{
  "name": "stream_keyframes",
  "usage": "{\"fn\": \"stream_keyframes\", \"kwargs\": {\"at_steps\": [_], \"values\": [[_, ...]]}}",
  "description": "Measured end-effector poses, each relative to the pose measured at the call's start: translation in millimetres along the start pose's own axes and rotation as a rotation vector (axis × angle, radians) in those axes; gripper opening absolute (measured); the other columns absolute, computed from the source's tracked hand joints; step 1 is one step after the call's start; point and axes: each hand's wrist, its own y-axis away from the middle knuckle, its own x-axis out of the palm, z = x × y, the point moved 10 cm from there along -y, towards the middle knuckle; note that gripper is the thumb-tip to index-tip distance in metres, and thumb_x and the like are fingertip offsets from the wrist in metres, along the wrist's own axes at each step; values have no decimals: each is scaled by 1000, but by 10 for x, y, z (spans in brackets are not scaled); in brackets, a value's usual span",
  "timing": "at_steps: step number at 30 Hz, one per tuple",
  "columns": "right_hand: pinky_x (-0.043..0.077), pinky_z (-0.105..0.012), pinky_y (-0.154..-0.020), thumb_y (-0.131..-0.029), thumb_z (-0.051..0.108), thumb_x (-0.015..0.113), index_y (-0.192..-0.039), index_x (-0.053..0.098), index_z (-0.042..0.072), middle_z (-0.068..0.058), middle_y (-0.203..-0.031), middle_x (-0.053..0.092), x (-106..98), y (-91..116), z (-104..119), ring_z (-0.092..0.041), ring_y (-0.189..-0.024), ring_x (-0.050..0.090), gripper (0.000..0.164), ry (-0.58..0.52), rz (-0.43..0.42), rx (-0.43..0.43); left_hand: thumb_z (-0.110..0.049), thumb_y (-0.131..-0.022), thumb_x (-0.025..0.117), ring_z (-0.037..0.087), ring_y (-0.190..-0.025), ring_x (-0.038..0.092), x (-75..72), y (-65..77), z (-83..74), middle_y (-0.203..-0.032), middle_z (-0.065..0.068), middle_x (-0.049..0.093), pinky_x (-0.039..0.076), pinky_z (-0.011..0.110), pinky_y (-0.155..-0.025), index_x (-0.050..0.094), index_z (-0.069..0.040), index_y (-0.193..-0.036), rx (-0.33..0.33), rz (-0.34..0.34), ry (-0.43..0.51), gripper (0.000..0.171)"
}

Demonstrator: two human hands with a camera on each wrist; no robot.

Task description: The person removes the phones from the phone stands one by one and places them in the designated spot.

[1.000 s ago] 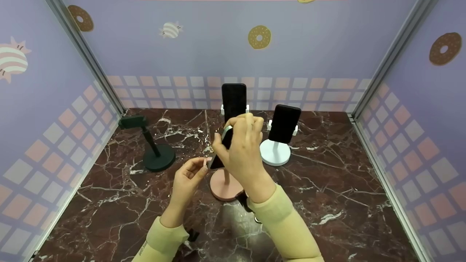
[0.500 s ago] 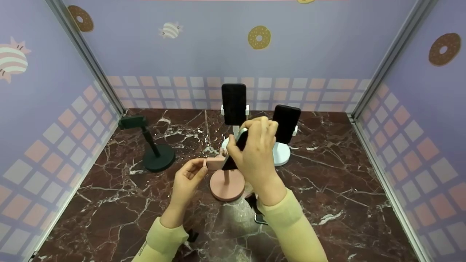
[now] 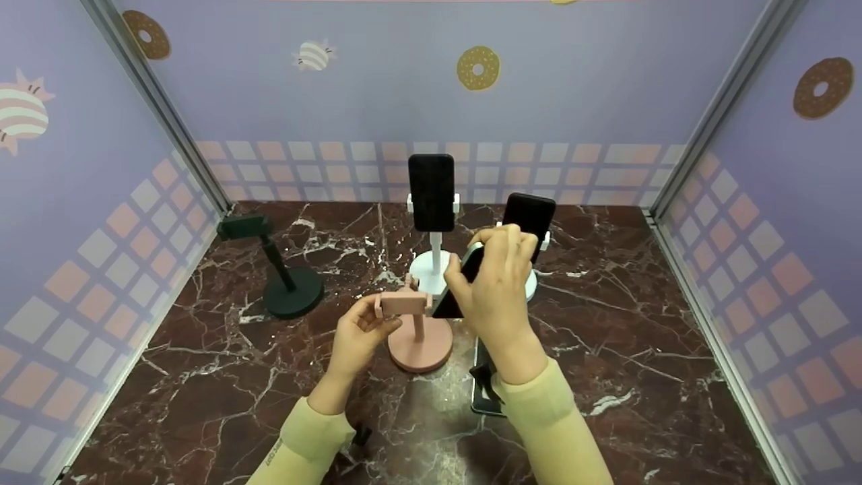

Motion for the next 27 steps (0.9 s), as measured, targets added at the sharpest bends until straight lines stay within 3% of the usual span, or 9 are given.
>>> {"fn": "stream_keyframes", "kwargs": {"at_steps": [4,10,19,27], "values": [[18,-34,-90,-79,1,66,-93,45,-4,-22,-89,42,-22,54,-91,-31,-91,28,26,19,2,13,-7,-85,82,44,-119,65,44,-79,100,-127,32,65,53,41,-108,59,14,-130,12,-11,-31,55],[20,-35,-86,-81,4,66,-94,45,-5,-22,-89,41,-37,167,-267,-33,-91,27,26,69,24,56,2,-85,80,46,-124,63,128,-186,208,-132,31,65,50,52,-110,61,13,-130,21,-12,-117,50],[23,-41,-78,-79,3,69,-97,47,-5,-21,-93,42,-4,332,-474,-35,-92,29,29,123,63,118,3,-84,78,38,-113,71,187,-257,161,-121,21,74,58,43,-99,71,0,-124,67,-49,-371,40],[27,-41,-70,-79,2,70,-100,47,-4,-21,-99,44,32,505,-671,-36,-95,32,32,195,118,185,3,-85,74,36,-107,74,212,-274,177,-112,20,77,60,42,-94,74,2,-118,62,-45,-384,33]]}}
